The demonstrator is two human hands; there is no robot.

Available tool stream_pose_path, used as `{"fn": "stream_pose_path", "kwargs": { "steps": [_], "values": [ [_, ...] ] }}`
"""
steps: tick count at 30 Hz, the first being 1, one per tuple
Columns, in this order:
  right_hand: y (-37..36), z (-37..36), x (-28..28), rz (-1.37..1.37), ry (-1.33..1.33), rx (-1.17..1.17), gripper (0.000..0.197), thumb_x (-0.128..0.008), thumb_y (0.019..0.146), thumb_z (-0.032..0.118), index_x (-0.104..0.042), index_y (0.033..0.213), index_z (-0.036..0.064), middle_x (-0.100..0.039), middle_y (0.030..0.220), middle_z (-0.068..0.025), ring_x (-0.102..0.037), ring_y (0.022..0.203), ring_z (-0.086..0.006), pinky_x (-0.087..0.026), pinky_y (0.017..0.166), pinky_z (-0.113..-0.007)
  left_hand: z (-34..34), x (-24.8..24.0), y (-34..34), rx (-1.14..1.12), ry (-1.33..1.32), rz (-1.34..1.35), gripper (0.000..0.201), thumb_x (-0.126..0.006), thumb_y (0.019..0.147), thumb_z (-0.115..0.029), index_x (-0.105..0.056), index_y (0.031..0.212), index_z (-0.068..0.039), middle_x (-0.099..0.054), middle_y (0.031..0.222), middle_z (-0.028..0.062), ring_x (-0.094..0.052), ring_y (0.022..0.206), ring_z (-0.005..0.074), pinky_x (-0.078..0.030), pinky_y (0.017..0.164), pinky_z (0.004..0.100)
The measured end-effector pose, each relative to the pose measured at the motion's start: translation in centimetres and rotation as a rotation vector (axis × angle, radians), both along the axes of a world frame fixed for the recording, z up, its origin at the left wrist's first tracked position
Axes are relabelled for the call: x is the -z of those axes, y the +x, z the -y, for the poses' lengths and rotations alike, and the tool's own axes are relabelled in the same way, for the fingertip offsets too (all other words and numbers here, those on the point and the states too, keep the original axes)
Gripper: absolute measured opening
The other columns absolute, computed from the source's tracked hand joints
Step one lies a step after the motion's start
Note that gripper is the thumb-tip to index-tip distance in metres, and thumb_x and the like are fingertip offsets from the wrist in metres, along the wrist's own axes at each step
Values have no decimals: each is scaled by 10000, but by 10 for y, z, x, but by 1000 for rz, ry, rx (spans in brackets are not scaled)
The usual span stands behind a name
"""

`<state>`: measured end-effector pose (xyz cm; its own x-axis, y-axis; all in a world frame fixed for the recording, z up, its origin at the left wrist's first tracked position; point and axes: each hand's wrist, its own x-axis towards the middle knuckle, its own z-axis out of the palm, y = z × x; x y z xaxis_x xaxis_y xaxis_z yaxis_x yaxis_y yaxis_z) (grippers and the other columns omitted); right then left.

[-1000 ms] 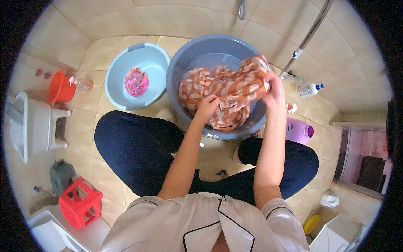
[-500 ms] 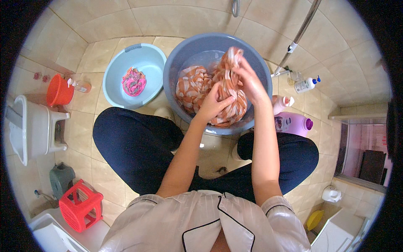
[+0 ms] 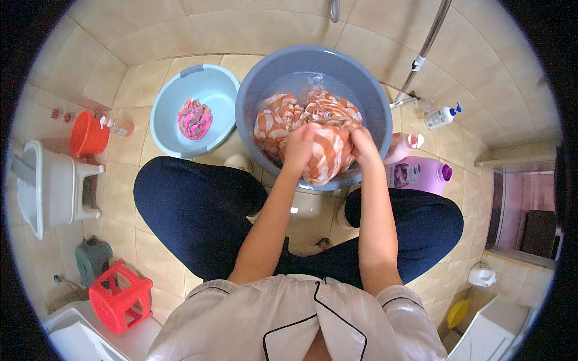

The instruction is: The person washes clothes by hand in a basin, scrubbing a patterned garment and a pink garment before rinsing them under running water from a shower head.

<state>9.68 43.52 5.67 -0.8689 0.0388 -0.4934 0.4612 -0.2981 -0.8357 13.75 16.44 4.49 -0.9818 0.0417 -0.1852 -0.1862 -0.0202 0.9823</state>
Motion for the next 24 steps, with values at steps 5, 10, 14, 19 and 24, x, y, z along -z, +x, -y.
{"fn": "stream_pose_path", "kwargs": {
  "steps": [5,10,14,19,24],
  "values": [
    [-13,-37,-66,-153,203,145,488,-938,1283,444,-919,1544,32,-942,1317,-76,-862,1166,-222,-694,1079,-412,67,-63,-20,-499,-180,-231,396,-693,1396,-253,-906,1428,79,-959,1301,221,-893,1250,352,-684,1168,515],
    [-42,-58,-201,-302,610,6,439,-999,1259,452,-966,1426,47,-940,1190,-11,-822,1042,-149,-674,970,-360,133,-141,-52,-588,-88,-382,375,-739,1403,-249,-901,1432,88,-967,1283,187,-875,1197,255,-688,1129,448],
    [-81,-97,-332,-415,877,-217,538,-1040,1219,475,-966,1481,12,-964,1229,-36,-840,1049,-149,-698,984,-357,131,-232,-119,-473,-153,-561,445,-807,1391,-325,-925,1463,98,-976,1267,139,-845,1153,192,-689,1071,430],
    [-103,-97,-421,-539,1029,-398,782,-1045,1173,544,-877,1699,-11,-968,1357,-135,-892,1162,-233,-734,1052,-404,165,-334,-204,-314,-473,-748,523,-848,1344,-449,-971,1328,58,-932,1108,315,-923,997,387,-700,979,539],
    [-80,-129,-362,-295,958,-525,750,-967,1210,499,-820,1756,6,-940,1451,-145,-894,1240,-257,-745,1091,-433,172,-356,-222,25,-776,-515,678,-830,1318,-613,-994,1219,37,-925,1157,342,-944,1074,488,-706,1006,601]
  ]
}}
